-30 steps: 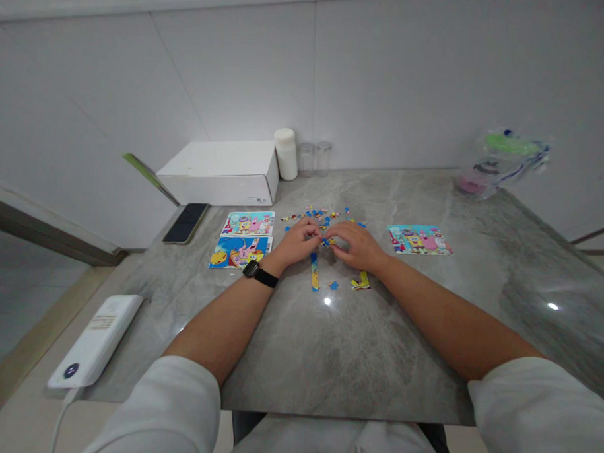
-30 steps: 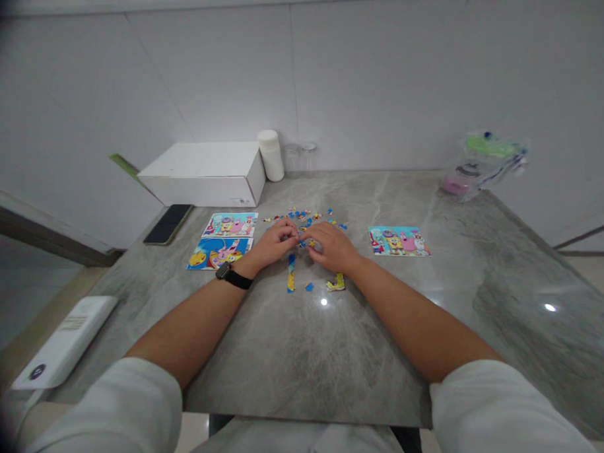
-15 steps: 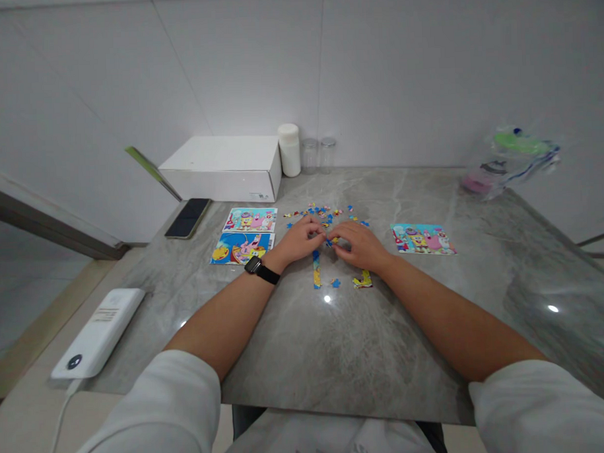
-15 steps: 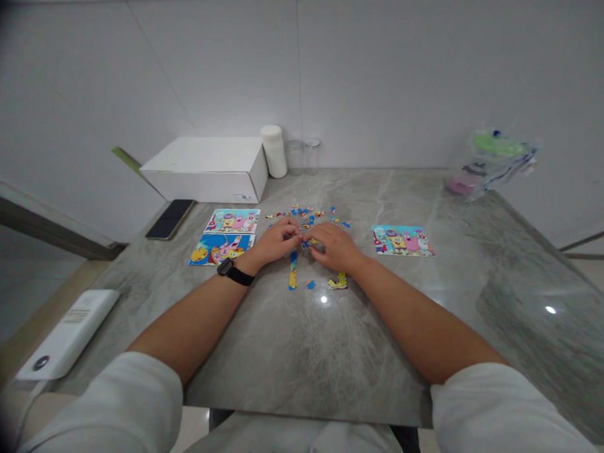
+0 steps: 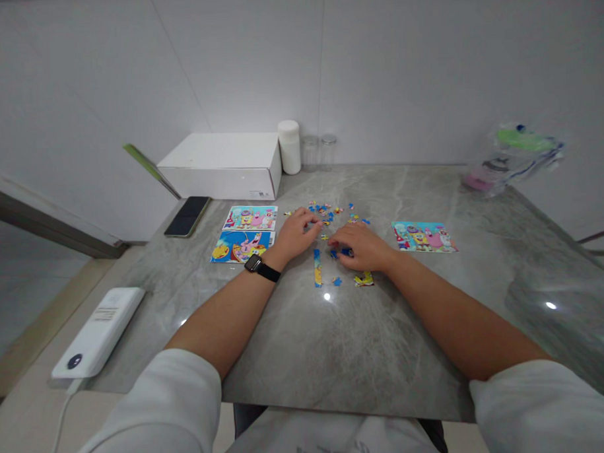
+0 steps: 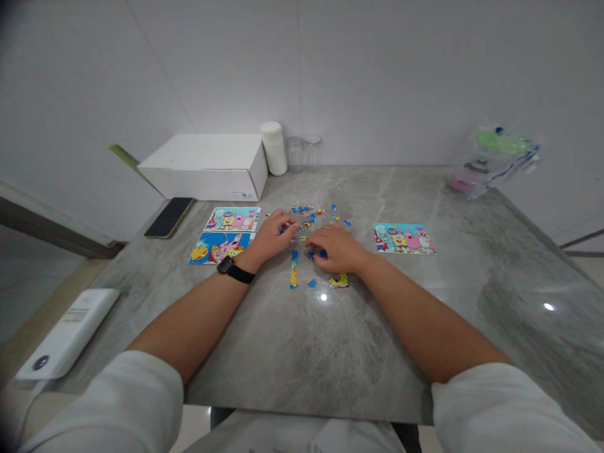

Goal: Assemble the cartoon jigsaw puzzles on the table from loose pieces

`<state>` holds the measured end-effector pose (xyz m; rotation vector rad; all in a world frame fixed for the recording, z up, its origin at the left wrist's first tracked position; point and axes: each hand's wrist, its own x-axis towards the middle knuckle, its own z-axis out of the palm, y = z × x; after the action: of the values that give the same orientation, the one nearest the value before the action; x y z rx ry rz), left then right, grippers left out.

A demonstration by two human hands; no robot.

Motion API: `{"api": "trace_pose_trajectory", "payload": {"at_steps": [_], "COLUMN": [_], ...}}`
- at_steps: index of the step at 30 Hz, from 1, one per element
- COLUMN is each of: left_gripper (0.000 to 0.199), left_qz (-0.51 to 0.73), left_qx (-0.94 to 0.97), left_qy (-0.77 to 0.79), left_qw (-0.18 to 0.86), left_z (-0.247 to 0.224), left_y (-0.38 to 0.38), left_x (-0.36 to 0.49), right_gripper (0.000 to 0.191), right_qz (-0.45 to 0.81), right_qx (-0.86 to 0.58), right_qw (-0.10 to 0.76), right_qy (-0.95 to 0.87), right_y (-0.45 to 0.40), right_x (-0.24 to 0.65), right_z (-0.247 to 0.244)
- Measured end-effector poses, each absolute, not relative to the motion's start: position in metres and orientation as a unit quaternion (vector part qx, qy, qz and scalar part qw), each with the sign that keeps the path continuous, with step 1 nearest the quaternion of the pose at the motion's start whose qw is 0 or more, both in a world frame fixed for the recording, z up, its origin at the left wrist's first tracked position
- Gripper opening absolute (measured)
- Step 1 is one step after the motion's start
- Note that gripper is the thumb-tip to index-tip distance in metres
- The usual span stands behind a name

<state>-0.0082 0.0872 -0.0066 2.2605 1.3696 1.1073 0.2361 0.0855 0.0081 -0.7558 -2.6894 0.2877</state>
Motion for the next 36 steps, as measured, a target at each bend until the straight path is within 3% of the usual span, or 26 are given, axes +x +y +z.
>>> {"api": "trace_pose_trajectory", "payload": {"at_steps": [11, 14, 21, 36], "left_gripper": [0.007, 0.01, 0.018, 0.017], "left_qz": [0.323, 0.268, 0.175, 0.141], "left_qx": [0.835, 0.871, 0.9, 0.899], "left_qy": [0.428, 0.392, 0.385, 0.407], "left_qw": [0.125, 0.126, 0.105, 0.075], "left_z": [-0.004, 0.003, 0.012, 0.006], "left_y": [0.084, 0.077, 0.063, 0.059], "left_x": [-0.008, -0.005, 0.008, 0.021], "right_gripper": [0.025, 0.024, 0.015, 0.017], "right_qz": [0.099, 0.089, 0.05, 0.09], "right_qx": [-0.402, -0.414, -0.45, -0.413], "right_qw": [0.295, 0.253, 0.06, 0.009], "right_qy": [-0.861, -0.87, -0.889, -0.906], "right_y": [0.107, 0.106, 0.092, 0.095], "right_x": [0.247, 0.246, 0.25, 0.252], "right_z": [-0.002, 0.002, 0.022, 0.017]}}
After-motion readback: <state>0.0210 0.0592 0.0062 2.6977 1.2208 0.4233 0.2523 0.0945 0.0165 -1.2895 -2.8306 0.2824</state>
